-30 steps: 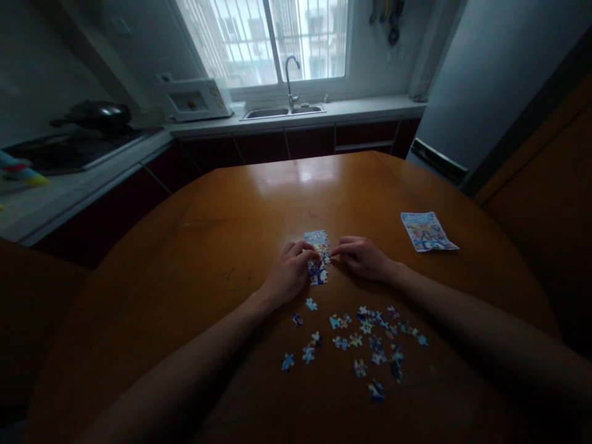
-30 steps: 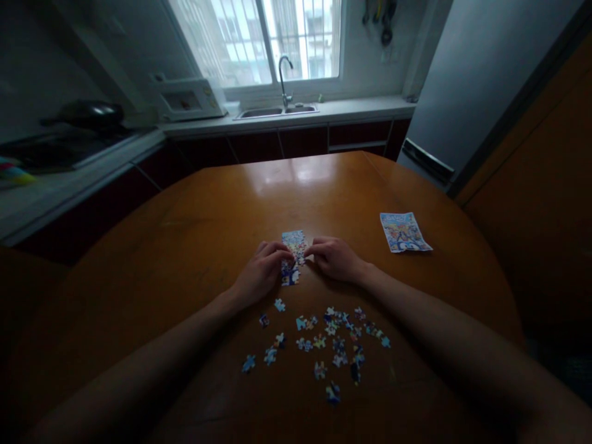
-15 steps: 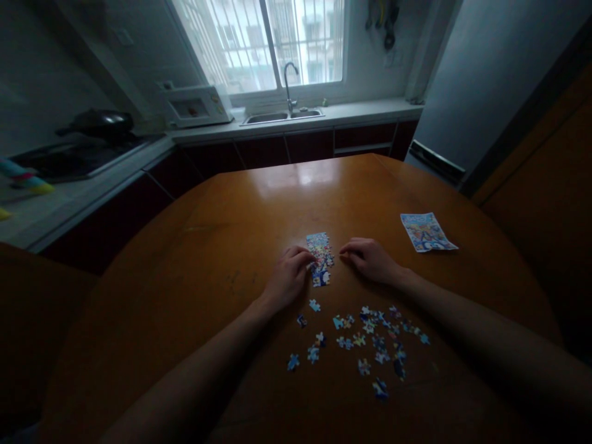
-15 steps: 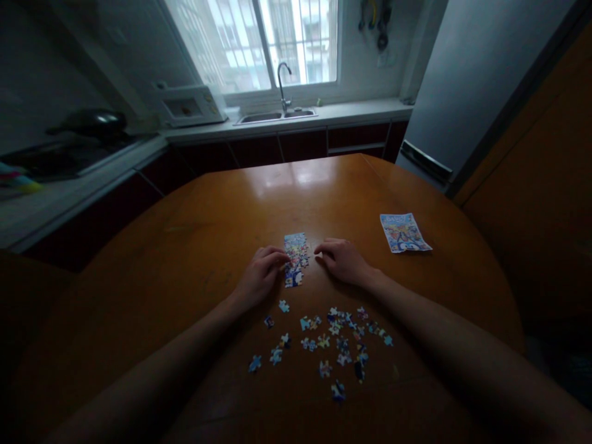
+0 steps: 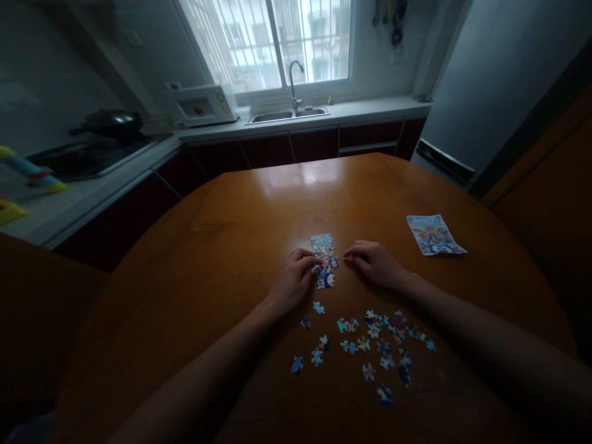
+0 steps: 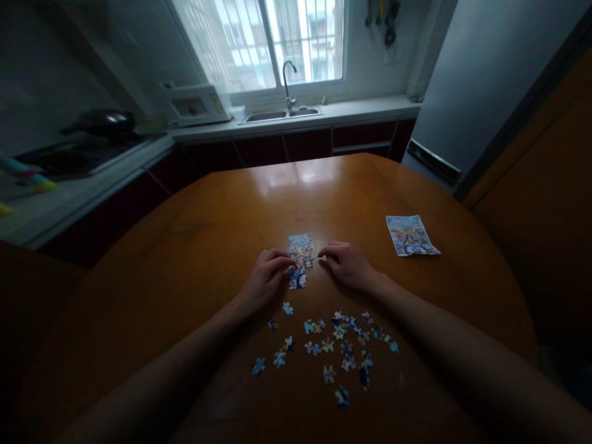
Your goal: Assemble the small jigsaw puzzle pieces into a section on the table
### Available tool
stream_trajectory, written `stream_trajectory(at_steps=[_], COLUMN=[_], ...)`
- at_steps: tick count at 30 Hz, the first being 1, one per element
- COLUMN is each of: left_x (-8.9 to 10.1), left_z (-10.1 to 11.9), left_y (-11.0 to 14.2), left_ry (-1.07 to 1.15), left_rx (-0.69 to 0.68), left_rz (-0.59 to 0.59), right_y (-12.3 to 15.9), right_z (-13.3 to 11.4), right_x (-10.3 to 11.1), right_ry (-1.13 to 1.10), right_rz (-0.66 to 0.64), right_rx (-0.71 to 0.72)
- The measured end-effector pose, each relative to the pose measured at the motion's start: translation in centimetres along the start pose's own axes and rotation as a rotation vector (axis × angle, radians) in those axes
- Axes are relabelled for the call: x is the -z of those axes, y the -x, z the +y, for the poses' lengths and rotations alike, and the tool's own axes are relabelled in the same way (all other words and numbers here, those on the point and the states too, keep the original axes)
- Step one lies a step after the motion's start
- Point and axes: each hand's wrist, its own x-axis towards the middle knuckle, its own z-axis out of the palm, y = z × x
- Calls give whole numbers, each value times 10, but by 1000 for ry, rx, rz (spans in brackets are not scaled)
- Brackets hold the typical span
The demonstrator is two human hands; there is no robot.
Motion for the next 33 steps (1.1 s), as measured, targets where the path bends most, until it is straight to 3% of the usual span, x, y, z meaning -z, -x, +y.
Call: stream_trajectory(at_steps=[9,17,23,28,33], left_x=[2,3,4,1,1], left_z=[2,8,11,4,-1], left_y=[1,1,0,-2,-3], left_ry=[-71,-242,-239,-97,-90], left_rx=[-57,-145,-151,-56,-50], left_rz=[-66,-154,-155,-51,-59], right_y=[1,0,0,-2,-2], right_z=[-6,-9,-6,-2,-5], right_x=[-2,-2,-4,-7,-5], right_ry=[-24,143,109,66,98], right_rz=[-43,-126,-95,14,-50], right_rx=[85,174,173,27,91])
